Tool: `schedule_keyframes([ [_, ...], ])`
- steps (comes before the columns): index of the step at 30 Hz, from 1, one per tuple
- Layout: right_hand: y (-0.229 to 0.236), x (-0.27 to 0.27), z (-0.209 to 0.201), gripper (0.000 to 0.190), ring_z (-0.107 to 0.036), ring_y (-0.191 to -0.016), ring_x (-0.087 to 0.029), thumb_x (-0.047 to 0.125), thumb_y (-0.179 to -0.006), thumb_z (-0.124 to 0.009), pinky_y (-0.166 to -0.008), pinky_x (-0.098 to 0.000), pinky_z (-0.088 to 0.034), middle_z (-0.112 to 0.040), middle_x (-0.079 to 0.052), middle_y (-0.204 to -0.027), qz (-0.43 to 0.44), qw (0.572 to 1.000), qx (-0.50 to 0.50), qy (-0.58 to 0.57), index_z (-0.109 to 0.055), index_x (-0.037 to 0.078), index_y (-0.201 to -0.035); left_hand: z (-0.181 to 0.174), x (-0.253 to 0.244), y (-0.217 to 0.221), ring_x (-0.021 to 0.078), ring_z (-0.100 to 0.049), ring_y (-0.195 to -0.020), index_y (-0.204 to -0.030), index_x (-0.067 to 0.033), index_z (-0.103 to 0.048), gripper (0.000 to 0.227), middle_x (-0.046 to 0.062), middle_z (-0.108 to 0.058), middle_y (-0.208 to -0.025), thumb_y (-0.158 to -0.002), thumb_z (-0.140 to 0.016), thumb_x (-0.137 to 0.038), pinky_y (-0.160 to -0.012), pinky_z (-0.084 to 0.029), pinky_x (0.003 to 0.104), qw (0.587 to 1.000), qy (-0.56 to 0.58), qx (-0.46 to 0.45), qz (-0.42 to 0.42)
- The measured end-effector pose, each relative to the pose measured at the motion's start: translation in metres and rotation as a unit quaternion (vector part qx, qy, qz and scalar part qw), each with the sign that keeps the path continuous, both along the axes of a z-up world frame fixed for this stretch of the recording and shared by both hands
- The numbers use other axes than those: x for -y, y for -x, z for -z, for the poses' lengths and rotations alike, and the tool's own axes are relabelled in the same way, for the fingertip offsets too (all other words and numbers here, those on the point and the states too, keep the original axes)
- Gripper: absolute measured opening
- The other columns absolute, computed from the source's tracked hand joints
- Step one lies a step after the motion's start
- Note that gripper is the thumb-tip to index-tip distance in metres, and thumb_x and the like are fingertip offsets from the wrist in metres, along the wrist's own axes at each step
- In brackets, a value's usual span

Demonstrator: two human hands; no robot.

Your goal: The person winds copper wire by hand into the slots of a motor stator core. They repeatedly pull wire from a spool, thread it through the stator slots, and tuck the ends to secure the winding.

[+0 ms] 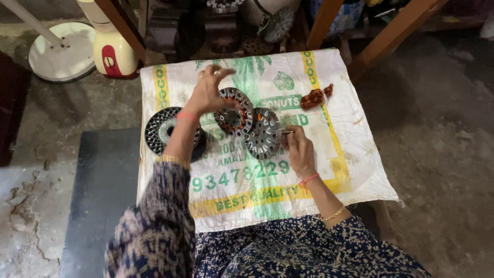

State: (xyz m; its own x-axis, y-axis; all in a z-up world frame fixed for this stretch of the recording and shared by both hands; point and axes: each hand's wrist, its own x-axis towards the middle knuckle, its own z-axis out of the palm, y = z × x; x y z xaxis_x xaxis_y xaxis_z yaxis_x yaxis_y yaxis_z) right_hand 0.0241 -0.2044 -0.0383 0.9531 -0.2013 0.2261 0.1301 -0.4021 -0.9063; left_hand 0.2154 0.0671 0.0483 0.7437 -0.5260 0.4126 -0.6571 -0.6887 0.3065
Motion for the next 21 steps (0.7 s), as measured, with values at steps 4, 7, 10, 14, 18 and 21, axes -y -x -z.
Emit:
schedule_keyframes([
  [4,0.005,-0.006,-0.012,0.035,-0.064,-0.067,-0.017,0.033,-0.110,-0.044,-0.064,-0.0315,-0.051,-0.069,-0.008,-0.076,-0.006,0.999,0.034,-0.001,-0.063,0.004,-0.114,0.014,-0.005,-0.041,0.0158,-0.068,-0.105,-0.129,-0.0082,-0.069,0.052,0.009,-0.070,-0.123,-0.088,-0.082,-0.037,-0.095,-0.055,0.032,0.876,0.190,-0.424,0.128],
  [7,0.005,-0.006,-0.016,0.035,-0.065,-0.065,-0.020,0.033,-0.110,-0.045,-0.064,-0.0337,-0.051,-0.068,-0.010,-0.072,-0.005,0.999,0.031,0.039,-0.064,0.004,-0.112,0.031,-0.003,-0.050,0.0116,-0.071,-0.091,-0.112,-0.0049,-0.079,0.033,0.006,-0.079,-0.101,-0.091,-0.079,-0.031,-0.088,-0.058,0.029,0.836,0.176,-0.492,0.166],
  [10,0.003,-0.006,-0.015,0.041,-0.069,-0.069,-0.019,0.040,-0.109,-0.043,-0.064,-0.0336,-0.053,-0.071,-0.008,-0.077,-0.012,0.998,0.038,0.044,-0.062,0.003,-0.113,0.041,-0.003,-0.048,0.0092,-0.070,-0.080,-0.102,-0.0048,-0.080,0.022,0.002,-0.079,-0.090,-0.089,-0.080,-0.023,-0.078,-0.058,0.028,0.836,0.201,-0.489,0.145],
  [14,0.004,-0.005,-0.010,0.052,-0.067,-0.066,-0.023,0.050,-0.107,-0.040,-0.063,-0.0367,-0.050,-0.068,-0.010,-0.073,-0.014,0.996,0.039,0.076,-0.062,0.004,-0.115,0.044,-0.006,-0.045,0.0093,-0.067,-0.072,-0.096,-0.0022,-0.080,0.016,0.004,-0.078,-0.084,-0.088,-0.082,-0.017,-0.068,-0.055,0.027,0.827,0.288,-0.465,0.130],
  [18,0.002,-0.005,-0.005,0.055,-0.069,-0.067,-0.025,0.054,-0.107,-0.038,-0.064,-0.0371,-0.052,-0.068,-0.009,-0.072,-0.010,0.996,0.024,0.083,-0.060,0.004,-0.115,0.048,-0.014,-0.052,0.0101,-0.065,-0.066,-0.087,-0.0014,-0.077,0.015,0.004,-0.074,-0.078,-0.090,-0.080,-0.016,-0.063,-0.052,0.025,0.803,0.407,-0.429,0.074],
  [21,0.003,-0.003,-0.002,0.056,-0.070,-0.068,-0.025,0.055,-0.106,-0.037,-0.064,-0.0370,-0.053,-0.069,-0.009,-0.073,-0.013,0.996,0.031,0.088,-0.059,0.005,-0.116,0.058,-0.013,-0.065,0.0116,-0.061,-0.064,-0.082,-0.0014,-0.073,0.018,0.003,-0.070,-0.075,-0.092,-0.079,-0.015,-0.062,-0.050,0.027,0.719,0.565,-0.405,0.013],
])
